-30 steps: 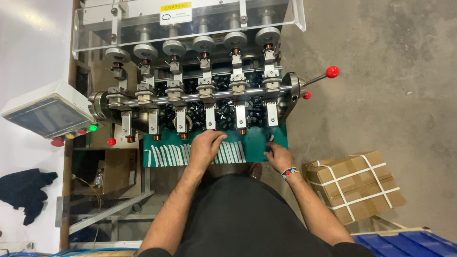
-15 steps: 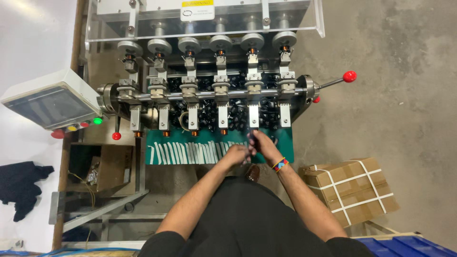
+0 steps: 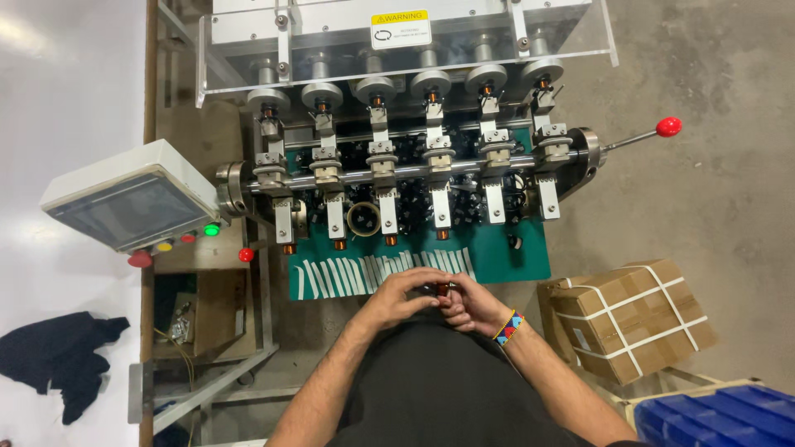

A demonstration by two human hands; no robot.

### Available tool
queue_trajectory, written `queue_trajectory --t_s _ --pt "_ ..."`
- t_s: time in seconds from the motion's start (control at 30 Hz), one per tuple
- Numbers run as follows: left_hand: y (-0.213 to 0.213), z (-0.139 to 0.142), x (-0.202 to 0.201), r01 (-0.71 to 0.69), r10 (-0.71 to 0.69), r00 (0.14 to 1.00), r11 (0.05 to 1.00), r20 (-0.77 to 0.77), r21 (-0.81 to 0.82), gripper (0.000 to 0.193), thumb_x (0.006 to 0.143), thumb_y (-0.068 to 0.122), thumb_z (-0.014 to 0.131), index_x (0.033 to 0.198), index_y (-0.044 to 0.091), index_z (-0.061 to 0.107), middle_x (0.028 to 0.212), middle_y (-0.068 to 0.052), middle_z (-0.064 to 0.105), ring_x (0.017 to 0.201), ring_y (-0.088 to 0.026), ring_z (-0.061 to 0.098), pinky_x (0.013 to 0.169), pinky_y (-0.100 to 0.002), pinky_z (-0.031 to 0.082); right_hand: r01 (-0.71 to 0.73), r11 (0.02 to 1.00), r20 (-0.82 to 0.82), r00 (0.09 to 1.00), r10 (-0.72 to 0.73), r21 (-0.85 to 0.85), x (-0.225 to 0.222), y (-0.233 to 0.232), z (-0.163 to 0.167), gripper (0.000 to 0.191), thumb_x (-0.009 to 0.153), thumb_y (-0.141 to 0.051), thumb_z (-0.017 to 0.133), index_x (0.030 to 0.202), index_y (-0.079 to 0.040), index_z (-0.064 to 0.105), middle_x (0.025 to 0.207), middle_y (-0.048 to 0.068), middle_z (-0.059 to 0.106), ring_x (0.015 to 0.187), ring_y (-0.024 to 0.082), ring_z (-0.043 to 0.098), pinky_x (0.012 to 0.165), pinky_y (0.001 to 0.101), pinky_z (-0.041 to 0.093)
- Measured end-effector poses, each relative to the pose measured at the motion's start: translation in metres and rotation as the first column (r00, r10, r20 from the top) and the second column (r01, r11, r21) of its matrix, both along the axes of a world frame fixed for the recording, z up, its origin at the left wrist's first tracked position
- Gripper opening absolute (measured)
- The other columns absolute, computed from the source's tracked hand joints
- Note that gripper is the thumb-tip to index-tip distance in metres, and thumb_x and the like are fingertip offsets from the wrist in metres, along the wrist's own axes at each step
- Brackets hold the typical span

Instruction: The person operates a multi-station assembly machine, manually rotating a crank to advance the parts. They use a metal spatula to clear debris and a pair of shears to trim excess material from the components. The person then assembles small copper and black plastic parts by hand and wipes the machine surface with a cloth.

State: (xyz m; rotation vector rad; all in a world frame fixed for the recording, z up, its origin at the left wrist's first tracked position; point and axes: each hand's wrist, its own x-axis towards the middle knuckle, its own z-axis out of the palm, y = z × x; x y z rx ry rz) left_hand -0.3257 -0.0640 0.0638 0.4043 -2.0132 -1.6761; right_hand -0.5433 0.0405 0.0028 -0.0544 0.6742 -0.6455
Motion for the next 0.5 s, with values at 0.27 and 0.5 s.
queue_trajectory --t_s 0.27,0.5 --pt "-0.015 -0.055 0.029 -0.229 0.278 0.959 0.651 0.054 0.723 0.043 0.094 0.008 0.073 0.134 -0.002 0.063 0.112 -0.012 0.073 0.099 -0.019 0.072 0.087 -0.032 0.06 0.056 0.88 -0.569 0.743 -0.353 -0.472 0.067 -0.004 0.04 0.036 0.106 -0.037 0.049 0.094 -0.008 0.066 0.064 -0.006 0.044 0.053 0.004 0.035 0.047 0.024 0.028" --pt "-0.031 -0.015 0.039 0.108 -0.279 0.947 0.742 0.16 0.661 0.043 0.091 0.006 0.075 0.132 -0.003 0.067 0.103 -0.013 0.077 0.091 -0.018 0.075 0.082 -0.032 0.064 -0.552 0.655 -0.792 0.018 -0.611 -0.517 0.053 -0.007 0.071 0.016 0.098 -0.022 0.063 0.095 -0.009 0.07 0.079 0.012 0.07 0.072 0.032 0.067 0.059 0.041 0.051"
